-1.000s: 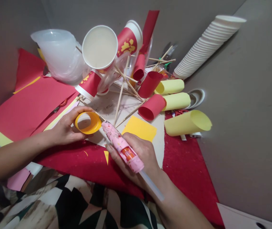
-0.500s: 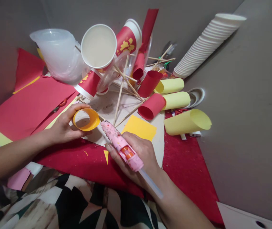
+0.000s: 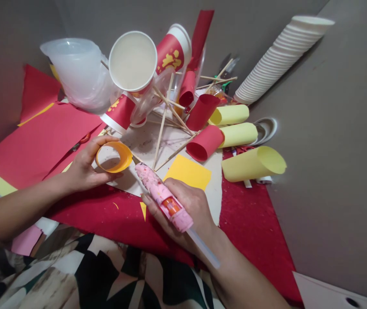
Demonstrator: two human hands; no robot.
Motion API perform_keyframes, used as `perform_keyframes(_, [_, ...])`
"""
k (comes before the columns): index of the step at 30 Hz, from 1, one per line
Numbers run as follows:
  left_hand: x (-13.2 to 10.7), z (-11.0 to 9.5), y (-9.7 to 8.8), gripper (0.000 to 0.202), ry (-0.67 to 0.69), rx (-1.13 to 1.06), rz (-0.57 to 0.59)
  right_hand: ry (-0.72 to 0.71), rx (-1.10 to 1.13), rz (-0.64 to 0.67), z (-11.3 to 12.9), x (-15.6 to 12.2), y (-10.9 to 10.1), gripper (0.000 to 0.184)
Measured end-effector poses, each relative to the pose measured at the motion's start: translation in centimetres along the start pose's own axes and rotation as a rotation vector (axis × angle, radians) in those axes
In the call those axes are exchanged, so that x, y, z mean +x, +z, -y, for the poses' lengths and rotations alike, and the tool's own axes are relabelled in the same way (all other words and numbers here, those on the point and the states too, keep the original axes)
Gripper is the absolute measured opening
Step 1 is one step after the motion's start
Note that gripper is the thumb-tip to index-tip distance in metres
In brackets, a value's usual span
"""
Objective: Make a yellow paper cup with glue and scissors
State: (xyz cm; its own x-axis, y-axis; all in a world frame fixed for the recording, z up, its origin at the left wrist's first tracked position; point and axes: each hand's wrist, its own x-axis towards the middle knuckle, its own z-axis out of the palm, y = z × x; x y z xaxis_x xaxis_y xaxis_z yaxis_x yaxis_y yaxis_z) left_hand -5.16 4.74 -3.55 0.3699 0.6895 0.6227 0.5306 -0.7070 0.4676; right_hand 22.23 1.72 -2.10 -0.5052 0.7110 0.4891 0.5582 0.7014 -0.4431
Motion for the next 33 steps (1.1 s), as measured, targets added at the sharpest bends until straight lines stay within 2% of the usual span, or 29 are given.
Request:
perform_keyframes(5, [0.09, -0.06, 0.00, 0.065, 0.003, 0.005, -0.006, -0.032, 0.047, 0.019, 0.14, 0.10, -0.20, 0.027])
perform_keyframes(18, [-0.22, 0.30, 0.00, 0.070, -0.021, 0.021, -0.029, 0.074, 0.060, 0.097, 0.88, -0.13, -0.73, 0.027])
perform_keyframes(33, [-0.19, 0.33, 0.00, 0.071, -0.038, 0.046, -0.026, 0.024, 0.040, 0.120, 0.67, -0.23, -0.64, 0.022])
